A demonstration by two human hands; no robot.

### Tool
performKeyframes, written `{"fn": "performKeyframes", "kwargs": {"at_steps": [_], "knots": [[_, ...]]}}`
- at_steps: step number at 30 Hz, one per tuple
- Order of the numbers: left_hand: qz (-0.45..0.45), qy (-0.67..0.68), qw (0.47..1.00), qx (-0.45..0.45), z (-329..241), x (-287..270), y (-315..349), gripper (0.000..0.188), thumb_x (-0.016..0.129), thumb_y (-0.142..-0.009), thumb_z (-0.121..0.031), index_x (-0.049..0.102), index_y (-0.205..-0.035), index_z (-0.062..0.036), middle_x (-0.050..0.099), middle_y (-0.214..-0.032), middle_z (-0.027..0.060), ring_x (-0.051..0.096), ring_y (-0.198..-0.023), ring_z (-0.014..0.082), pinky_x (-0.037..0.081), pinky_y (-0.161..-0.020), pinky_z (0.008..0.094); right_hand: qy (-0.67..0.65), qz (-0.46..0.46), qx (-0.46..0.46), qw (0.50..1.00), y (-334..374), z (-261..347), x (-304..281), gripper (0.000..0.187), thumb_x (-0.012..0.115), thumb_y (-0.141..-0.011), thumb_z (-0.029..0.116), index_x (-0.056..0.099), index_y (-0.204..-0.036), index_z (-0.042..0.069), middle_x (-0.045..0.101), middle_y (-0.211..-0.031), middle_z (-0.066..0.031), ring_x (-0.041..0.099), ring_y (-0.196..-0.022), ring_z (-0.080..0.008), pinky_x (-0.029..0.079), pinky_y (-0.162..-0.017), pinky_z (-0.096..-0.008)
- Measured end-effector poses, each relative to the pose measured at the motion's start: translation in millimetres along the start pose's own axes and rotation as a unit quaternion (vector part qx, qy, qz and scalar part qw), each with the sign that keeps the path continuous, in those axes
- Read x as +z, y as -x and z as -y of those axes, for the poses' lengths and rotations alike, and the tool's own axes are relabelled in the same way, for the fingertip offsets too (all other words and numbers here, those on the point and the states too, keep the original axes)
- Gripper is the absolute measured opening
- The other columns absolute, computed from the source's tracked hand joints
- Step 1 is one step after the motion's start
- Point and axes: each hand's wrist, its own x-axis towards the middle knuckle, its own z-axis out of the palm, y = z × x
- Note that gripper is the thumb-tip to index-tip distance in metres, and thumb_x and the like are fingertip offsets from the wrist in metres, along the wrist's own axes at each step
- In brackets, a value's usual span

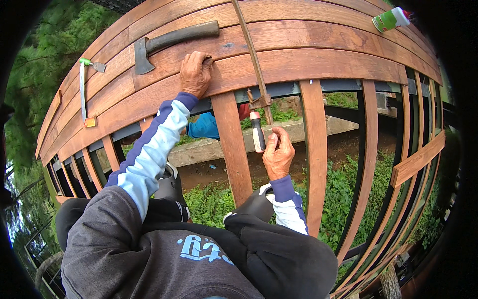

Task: The person assembles a curved wooden structure outdoors, using a hammer, chisel, and measuring tools. They position wooden planks, mark measurements, and secure components with nails while working on a partially built frame.

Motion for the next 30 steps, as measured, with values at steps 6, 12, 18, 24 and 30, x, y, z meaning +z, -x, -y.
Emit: {"fn": "performKeyframes", "kwargs": {"at_steps": [6,12,18,24,30], "knots": [[0.004,0.001,1.000,-0.001,0.7,0.6,0.9,0.011,0.065,-0.081,-0.011,0.058,-0.089,-0.0072,0.059,-0.085,0.0100,0.055,-0.083,0.0313,0.042,-0.074,0.0393,0.006,-0.003,0.000,1.000,2.1,-2.0,1.6,0.017,0.052,-0.093,0.005,0.059,-0.107,-0.001,0.064,-0.086,-0.0104,0.063,-0.075,-0.0152,0.051,-0.065,-0.0283],[0.004,0.030,1.000,-0.002,1.9,2.3,-0.6,0.011,0.064,-0.081,-0.009,0.057,-0.090,-0.0071,0.058,-0.086,0.0106,0.054,-0.084,0.0318,0.043,-0.075,0.0397,0.022,0.024,0.006,0.999,0.6,5.4,-1.0,0.023,0.055,-0.092,0.013,0.057,-0.109,-0.002,0.063,-0.091,-0.0146,0.062,-0.074,-0.0229,0.051,-0.065,-0.0330],[-0.008,0.096,0.995,-0.024,-5.1,-6.1,-7.5,0.011,0.063,-0.082,-0.006,0.058,-0.091,-0.0060,0.059,-0.086,0.0120,0.055,-0.084,0.0329,0.045,-0.075,0.0402,0.017,0.100,-0.017,0.995,-9.4,3.2,12.9,0.036,0.057,-0.092,0.024,0.055,-0.112,-0.005,0.062,-0.085,-0.0163,0.064,-0.074,-0.0240,0.051,-0.066,-0.0378],[-0.040,0.279,0.947,-0.153,-30.3,-4.2,-62.0,0.004,0.054,-0.092,-0.004,0.056,-0.095,-0.0038,0.063,-0.080,0.0060,0.059,-0.065,0.0118,0.048,-0.056,0.0254,-0.228,0.263,0.282,0.894,-35.8,8.8,24.7,0.029,0.063,-0.089,0.028,0.058,-0.096,0.000,0.062,-0.077,-0.0082,0.061,-0.057,-0.0126,0.048,-0.042,-0.0248],[0.070,0.384,0.833,-0.392,-73.7,16.3,-56.2,0.024,0.038,-0.087,0.000,0.059,-0.097,-0.0001,0.054,-0.065,0.0001,0.046,-0.050,0.0058,0.040,-0.045,0.0199,-0.318,0.313,0.362,0.818,-50.7,11.7,16.9,0.030,0.064,-0.088,0.029,0.058,-0.098,0.002,0.061,-0.074,-0.0066,0.059,-0.055,-0.0131,0.049,-0.041,-0.0261]]}}
